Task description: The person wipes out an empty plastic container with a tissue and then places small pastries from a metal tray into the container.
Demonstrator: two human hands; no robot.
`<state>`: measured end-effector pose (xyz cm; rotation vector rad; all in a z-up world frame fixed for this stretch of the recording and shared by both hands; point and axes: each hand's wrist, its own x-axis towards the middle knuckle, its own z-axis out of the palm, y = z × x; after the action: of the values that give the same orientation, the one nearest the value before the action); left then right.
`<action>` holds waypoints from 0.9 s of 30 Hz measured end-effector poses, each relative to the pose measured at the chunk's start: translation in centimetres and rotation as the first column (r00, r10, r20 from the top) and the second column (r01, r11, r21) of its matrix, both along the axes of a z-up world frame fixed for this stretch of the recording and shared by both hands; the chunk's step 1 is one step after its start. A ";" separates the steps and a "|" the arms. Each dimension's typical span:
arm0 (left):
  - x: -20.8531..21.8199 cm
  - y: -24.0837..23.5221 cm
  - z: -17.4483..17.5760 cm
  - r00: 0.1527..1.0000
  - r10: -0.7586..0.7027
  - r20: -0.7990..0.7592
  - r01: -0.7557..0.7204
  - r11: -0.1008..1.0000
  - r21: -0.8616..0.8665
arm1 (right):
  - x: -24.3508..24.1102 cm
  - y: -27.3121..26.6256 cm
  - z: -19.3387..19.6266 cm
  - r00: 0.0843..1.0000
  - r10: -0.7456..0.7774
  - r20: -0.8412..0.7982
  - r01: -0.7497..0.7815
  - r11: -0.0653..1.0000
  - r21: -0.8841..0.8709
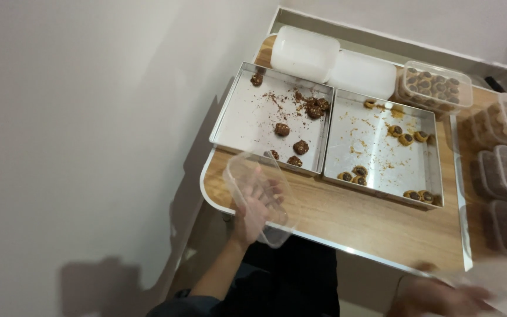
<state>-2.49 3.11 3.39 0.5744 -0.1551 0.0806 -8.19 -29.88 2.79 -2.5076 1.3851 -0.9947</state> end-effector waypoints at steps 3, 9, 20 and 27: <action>-0.5 -1.4 -1.6 0.979 -0.062 0.193 0.080 0.993 -0.082 | 3.1 -2.3 -8.1 0.937 0.298 0.181 -0.088 0.706 -0.703; -1.3 -2.3 -1.7 0.968 -0.113 0.225 0.133 0.988 -0.075 | 3.8 7.8 -7.6 0.429 0.417 0.801 -0.802 0.584 0.126; -3.1 -3.2 -6.5 0.926 -0.261 0.273 0.233 0.963 0.133 | 3.0 16.4 -0.5 -0.130 0.910 0.394 -0.966 -0.205 0.154; -4.0 -2.3 -7.8 0.893 -0.285 0.349 0.185 0.938 0.294 | 1.9 16.7 1.5 -0.293 0.846 0.445 -0.887 -0.414 0.204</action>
<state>-6.53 0.85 -4.41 0.7878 -0.6290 -0.0669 -6.28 -13.20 4.31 -1.8841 -0.8101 -0.1268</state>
